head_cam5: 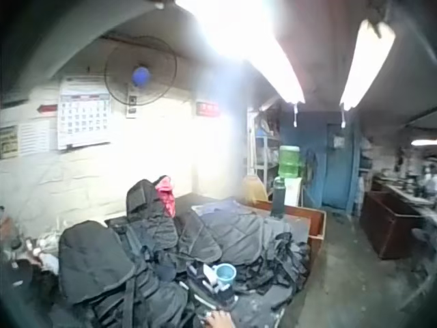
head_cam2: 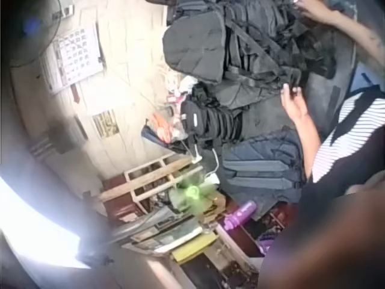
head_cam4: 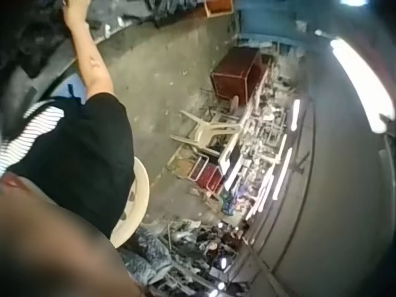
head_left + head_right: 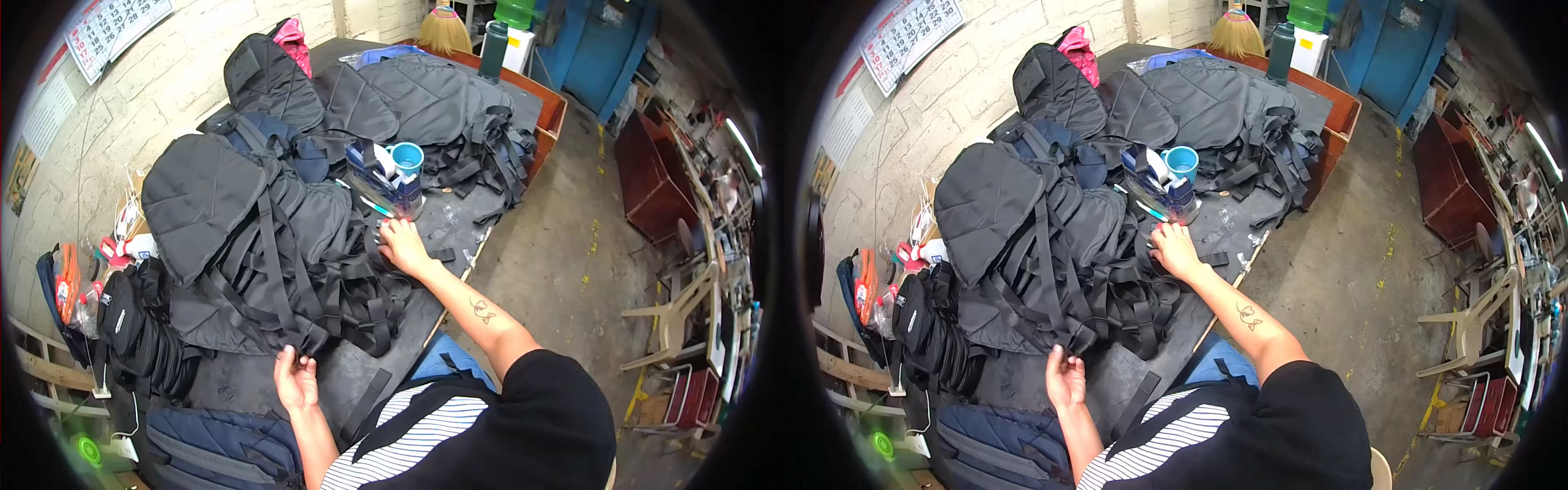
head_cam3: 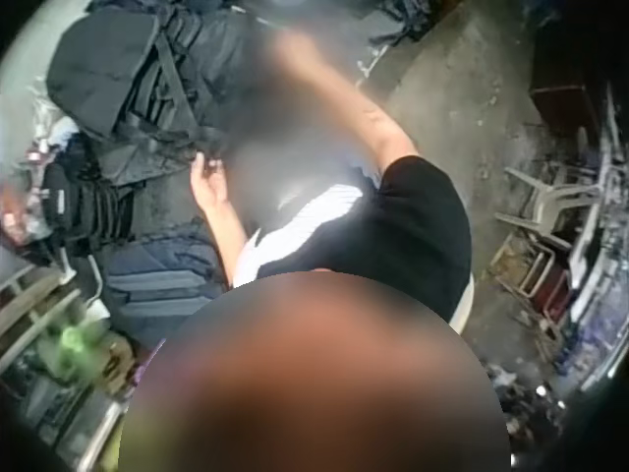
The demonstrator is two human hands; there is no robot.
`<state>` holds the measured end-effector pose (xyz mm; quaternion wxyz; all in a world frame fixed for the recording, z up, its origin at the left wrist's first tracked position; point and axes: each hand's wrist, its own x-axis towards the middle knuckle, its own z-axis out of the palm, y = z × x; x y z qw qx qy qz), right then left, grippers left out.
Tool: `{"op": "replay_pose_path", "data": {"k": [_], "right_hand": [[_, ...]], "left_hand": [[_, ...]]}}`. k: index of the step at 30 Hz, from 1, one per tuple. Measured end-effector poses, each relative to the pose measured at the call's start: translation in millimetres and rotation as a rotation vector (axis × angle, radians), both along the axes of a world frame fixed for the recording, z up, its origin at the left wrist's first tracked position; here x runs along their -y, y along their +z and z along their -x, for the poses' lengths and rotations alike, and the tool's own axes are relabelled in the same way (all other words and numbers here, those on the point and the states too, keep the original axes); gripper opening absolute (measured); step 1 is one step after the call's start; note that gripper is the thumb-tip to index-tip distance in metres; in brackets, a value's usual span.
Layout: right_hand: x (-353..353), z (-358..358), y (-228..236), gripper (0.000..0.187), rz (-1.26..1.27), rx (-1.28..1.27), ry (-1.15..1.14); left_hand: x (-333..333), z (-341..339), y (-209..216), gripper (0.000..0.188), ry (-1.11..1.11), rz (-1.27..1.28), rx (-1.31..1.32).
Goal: Trim excess threads and finish straps on black backpacks using thread snips.
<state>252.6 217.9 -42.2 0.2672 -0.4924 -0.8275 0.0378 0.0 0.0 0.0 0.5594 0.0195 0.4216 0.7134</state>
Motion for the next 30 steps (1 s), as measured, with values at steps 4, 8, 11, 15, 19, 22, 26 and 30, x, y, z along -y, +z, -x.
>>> {"op": "replay_pose_path", "data": {"k": [4, 8, 11, 15, 19, 22, 26, 30], "right_hand": [[10, 0, 15, 0.020, 0.084, 0.091, -0.063], [30, -18, 13, 0.009, 0.145, -0.121, -0.133], [50, -32, 29, 0.011, 0.389, -0.598, -0.239], [66, -27, 40, 0.025, 0.509, -0.719, -0.208], [46, -41, 18, 0.029, 0.327, -0.757, -0.237], [-1, -77, 19, 0.046, 0.361, -1.078, -0.355], [-45, -106, 73, 0.079, 0.465, -1.201, -0.377], [-85, -125, 86, 0.085, 0.551, -1.214, -0.421]], "left_hand": [[30, 10, -37, 0.024, 0.034, 0.000, -0.076], [52, 22, -43, 0.022, -0.188, -0.085, 0.087], [37, -7, -2, 0.016, -0.072, 0.034, 0.129], [31, 3, -10, 0.013, -0.156, -0.131, 0.134], [42, 2, -10, 0.015, -0.114, -0.035, 0.229], [54, 5, -12, 0.014, -0.106, -0.005, 0.352], [54, 5, -15, 0.013, -0.066, -0.009, 0.376], [41, 1, 4, 0.015, -0.148, -0.097, 0.166]]}}
